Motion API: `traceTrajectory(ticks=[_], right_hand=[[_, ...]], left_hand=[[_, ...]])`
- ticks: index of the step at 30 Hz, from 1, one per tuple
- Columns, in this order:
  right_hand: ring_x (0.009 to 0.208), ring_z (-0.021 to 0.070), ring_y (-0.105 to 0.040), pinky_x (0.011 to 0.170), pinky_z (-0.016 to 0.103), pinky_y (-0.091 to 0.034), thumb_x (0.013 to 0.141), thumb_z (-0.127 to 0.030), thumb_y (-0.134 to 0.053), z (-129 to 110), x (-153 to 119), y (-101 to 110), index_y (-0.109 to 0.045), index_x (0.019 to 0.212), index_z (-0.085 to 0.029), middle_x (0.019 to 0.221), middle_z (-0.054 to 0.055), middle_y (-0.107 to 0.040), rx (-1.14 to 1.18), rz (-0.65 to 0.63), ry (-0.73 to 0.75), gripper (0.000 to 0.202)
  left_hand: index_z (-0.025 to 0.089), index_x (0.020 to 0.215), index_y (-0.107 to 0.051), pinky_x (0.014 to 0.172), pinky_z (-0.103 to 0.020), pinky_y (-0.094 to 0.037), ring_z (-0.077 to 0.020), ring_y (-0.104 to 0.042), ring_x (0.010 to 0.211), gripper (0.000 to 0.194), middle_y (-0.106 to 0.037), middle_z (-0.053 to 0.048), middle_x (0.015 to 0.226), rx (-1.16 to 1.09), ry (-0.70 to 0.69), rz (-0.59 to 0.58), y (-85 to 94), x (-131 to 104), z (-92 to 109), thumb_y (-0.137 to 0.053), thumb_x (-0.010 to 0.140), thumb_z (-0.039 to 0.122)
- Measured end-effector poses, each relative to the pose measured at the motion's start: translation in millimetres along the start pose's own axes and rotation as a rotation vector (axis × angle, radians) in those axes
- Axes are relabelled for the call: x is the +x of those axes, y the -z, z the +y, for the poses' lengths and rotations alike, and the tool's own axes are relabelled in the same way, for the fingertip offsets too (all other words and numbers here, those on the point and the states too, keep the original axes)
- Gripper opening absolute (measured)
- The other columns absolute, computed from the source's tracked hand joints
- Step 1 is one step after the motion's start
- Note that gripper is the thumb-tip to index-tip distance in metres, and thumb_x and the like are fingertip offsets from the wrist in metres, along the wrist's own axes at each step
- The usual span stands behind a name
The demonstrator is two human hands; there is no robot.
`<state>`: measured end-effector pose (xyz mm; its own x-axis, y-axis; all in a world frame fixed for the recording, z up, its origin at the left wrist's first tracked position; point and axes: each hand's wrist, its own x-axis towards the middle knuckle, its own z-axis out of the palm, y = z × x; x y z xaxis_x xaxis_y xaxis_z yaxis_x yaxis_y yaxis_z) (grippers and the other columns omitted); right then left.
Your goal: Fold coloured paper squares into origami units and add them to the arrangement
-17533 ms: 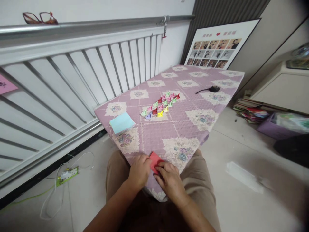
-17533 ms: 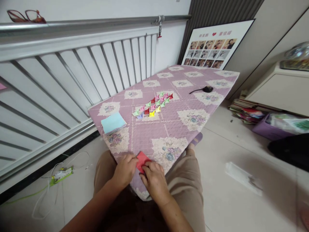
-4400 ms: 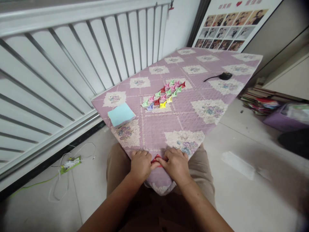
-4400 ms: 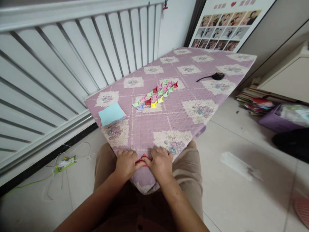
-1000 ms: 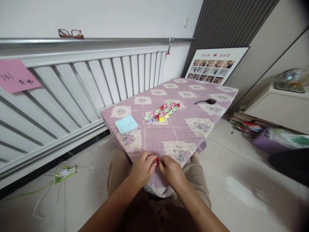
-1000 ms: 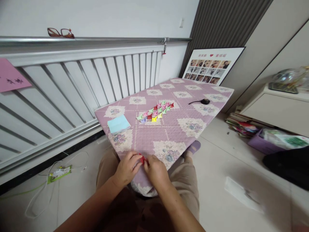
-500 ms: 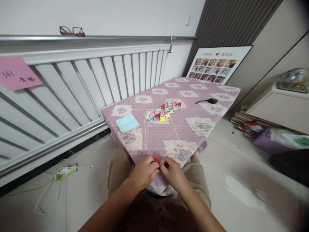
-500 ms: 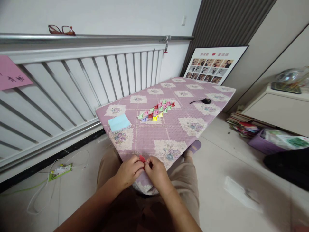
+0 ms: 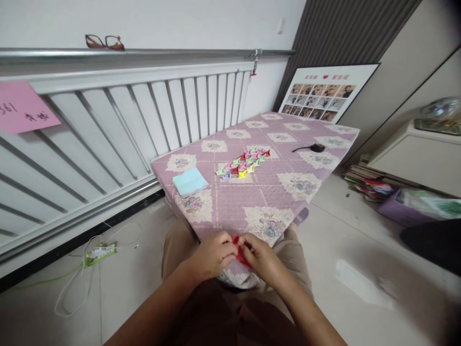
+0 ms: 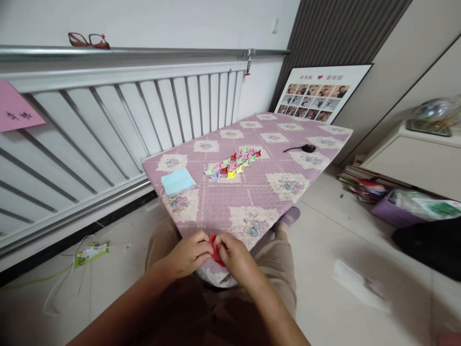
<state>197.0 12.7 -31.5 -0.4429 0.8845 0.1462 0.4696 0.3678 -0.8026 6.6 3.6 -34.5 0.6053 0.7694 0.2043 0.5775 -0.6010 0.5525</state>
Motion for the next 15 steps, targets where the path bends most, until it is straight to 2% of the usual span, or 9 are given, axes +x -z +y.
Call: traceTrajectory(ticks=[3, 9, 12, 15], right_hand=[[0.075, 0.0136, -0.054, 0.071, 0.026, -0.044, 0.079, -0.007, -0.04, -2.5, -0.3, 7.1, -0.059, 0.077, -0.021, 0.076, 0.0, -0.059, -0.041, -0.106, 0.068, 0.024], [0.074, 0.012, -0.055, 0.071, 0.023, -0.044, 0.077, -0.004, -0.038, -14.8, -2.9, 22.9, -0.065, 0.082, -0.021, 0.08, 0.0, -0.059, 0.016, -0.307, 0.087, 0.032], [0.075, 0.012, -0.055, 0.067, 0.021, -0.043, 0.076, -0.005, -0.044, -18.9, -4.8, 27.9, -0.066, 0.088, -0.021, 0.083, 0.0, -0.06, 0.074, -0.365, 0.051, 0.03], [0.073, 0.0116, -0.055, 0.064, 0.021, -0.043, 0.083, -0.016, -0.05, -19.8, -5.3, 30.4, -0.065, 0.09, -0.021, 0.082, -0.001, -0.06, 0.2, -0.411, -0.012, 0.017]], left_hand=[[0.02, 0.091, -0.066, 0.082, -0.026, -0.044, -0.0143, -0.053, 0.089, 0.021, -0.054, -0.004, 0.095, -0.113, -0.013, -0.011, 6.5, 0.9, 2.4, -0.046, 0.092, 0.023], [0.018, 0.083, -0.066, 0.082, -0.026, -0.045, -0.0141, -0.055, 0.088, 0.013, -0.056, -0.004, 0.092, -0.405, 0.028, -0.001, 11.3, 1.1, 1.0, -0.054, 0.085, 0.016], [0.017, 0.08, -0.065, 0.08, -0.026, -0.045, -0.0134, -0.056, 0.083, 0.007, -0.057, -0.003, 0.088, -0.553, 0.102, -0.018, 14.0, 0.4, -2.4, -0.058, 0.081, 0.016], [0.016, 0.079, -0.063, 0.078, -0.025, -0.044, -0.0126, -0.054, 0.081, 0.003, -0.056, -0.003, 0.087, -0.672, 0.135, -0.029, 17.2, 0.0, -4.4, -0.06, 0.079, 0.018]])
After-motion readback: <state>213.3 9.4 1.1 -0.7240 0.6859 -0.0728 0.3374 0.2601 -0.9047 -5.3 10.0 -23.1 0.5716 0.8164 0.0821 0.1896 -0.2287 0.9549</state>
